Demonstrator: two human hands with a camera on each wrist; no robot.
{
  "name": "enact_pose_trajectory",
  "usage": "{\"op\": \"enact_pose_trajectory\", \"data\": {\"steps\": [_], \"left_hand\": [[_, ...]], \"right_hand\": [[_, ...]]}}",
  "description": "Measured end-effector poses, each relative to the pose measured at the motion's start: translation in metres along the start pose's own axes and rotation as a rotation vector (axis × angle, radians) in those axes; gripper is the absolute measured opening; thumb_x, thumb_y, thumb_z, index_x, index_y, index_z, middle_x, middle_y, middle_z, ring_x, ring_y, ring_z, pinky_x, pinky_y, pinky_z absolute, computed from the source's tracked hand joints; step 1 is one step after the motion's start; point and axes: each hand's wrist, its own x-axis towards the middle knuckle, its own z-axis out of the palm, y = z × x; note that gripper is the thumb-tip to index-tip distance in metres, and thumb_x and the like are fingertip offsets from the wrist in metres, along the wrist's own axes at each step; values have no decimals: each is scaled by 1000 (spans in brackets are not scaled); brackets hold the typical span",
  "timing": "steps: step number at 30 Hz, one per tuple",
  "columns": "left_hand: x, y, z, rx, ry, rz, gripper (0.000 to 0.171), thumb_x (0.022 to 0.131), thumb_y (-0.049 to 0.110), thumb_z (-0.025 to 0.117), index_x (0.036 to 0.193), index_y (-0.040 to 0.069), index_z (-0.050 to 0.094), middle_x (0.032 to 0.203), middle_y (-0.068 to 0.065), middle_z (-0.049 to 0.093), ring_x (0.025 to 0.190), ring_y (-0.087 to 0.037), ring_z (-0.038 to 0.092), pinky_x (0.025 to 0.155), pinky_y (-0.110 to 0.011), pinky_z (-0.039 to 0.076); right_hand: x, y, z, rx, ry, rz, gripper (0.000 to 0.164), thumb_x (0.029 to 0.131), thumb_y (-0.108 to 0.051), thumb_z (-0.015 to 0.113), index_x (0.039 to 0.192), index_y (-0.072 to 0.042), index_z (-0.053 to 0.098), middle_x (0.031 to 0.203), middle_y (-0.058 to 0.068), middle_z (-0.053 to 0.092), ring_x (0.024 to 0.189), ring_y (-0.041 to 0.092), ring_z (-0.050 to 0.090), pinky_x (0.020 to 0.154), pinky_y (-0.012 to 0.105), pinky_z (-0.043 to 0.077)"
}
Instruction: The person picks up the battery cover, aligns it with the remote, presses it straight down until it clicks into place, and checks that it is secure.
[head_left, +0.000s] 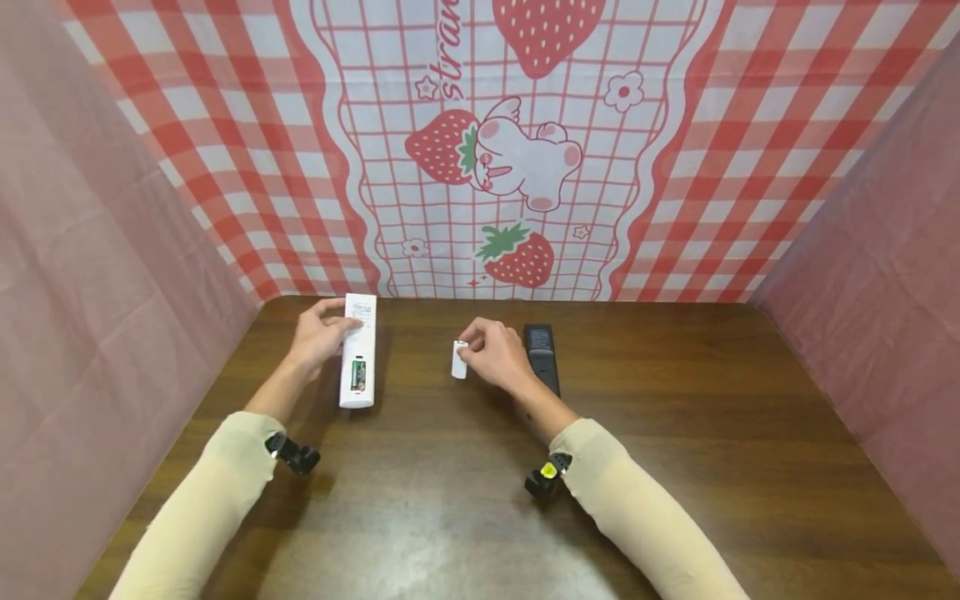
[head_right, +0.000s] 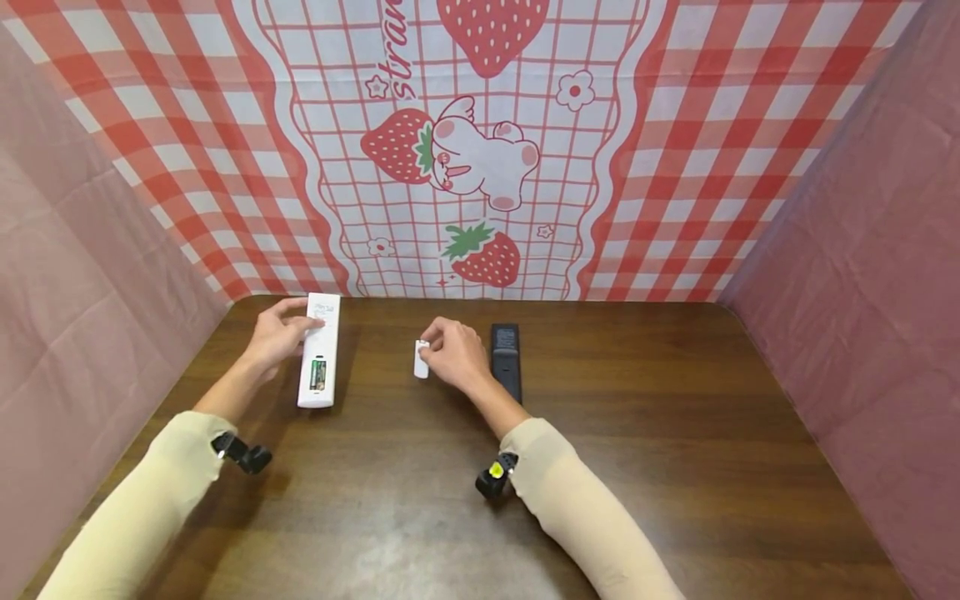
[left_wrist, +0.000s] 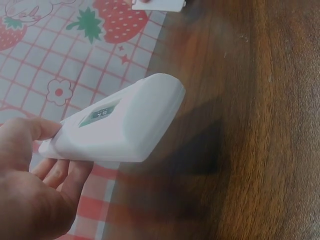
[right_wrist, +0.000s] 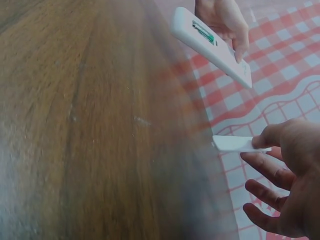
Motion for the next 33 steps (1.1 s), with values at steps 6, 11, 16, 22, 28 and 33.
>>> {"op": "enact_pose_trajectory", "data": {"steps": [6, 11, 16, 22, 28, 33], "left_hand": [[0, 0, 7, -11, -8, 12, 66, 109, 8, 65, 170, 2, 41, 158, -38, 60, 80, 1, 71, 75, -19, 68], [-1, -1, 10, -21, -29, 25, 66, 109, 8, 65, 170, 1, 40, 158, -39, 60, 82, -1, 72, 76, -21, 70], [-1, -1, 14, -38, -34, 31, 66, 109, 7, 66, 169, 0, 41, 157, -39, 60, 81, -1, 72, 76, -21, 69], [0, 1, 18, -23, -24, 31, 65, 109, 8, 67, 169, 0, 42, 156, -39, 62, 80, 0, 72, 76, -21, 69], [0, 2, 25, -38, -27, 35, 63, 108, 7, 67, 167, -1, 44, 154, -39, 63, 80, -1, 72, 76, -20, 69], [1, 3, 30, -53, -35, 42, 64, 108, 6, 67, 167, -1, 44, 153, -40, 63, 81, -1, 72, 77, -20, 69]], "right_hand": [[5, 20, -4, 30, -7, -21, 14, 101, -23, 83, 109, -12, 81, 103, 8, 87, 96, 24, 81, 84, 40, 65], [19, 51, 3, 27, -8, -45, 13, 99, -27, 84, 106, -17, 81, 99, 4, 87, 90, 19, 80, 79, 37, 64], [26, 67, 7, -4, 4, -36, 13, 97, -31, 86, 105, -23, 81, 97, -1, 87, 86, 14, 79, 75, 33, 61], [30, 74, 6, -5, 13, -33, 13, 97, -33, 86, 106, -24, 81, 97, -4, 86, 87, 13, 79, 77, 33, 63], [21, 60, -8, 10, 18, -67, 13, 96, -29, 85, 104, -20, 81, 92, -1, 86, 82, 15, 78, 73, 33, 60], [-4, 18, -33, 10, 14, -31, 14, 98, -19, 83, 108, -10, 82, 98, 11, 87, 90, 26, 82, 81, 38, 63]]}}
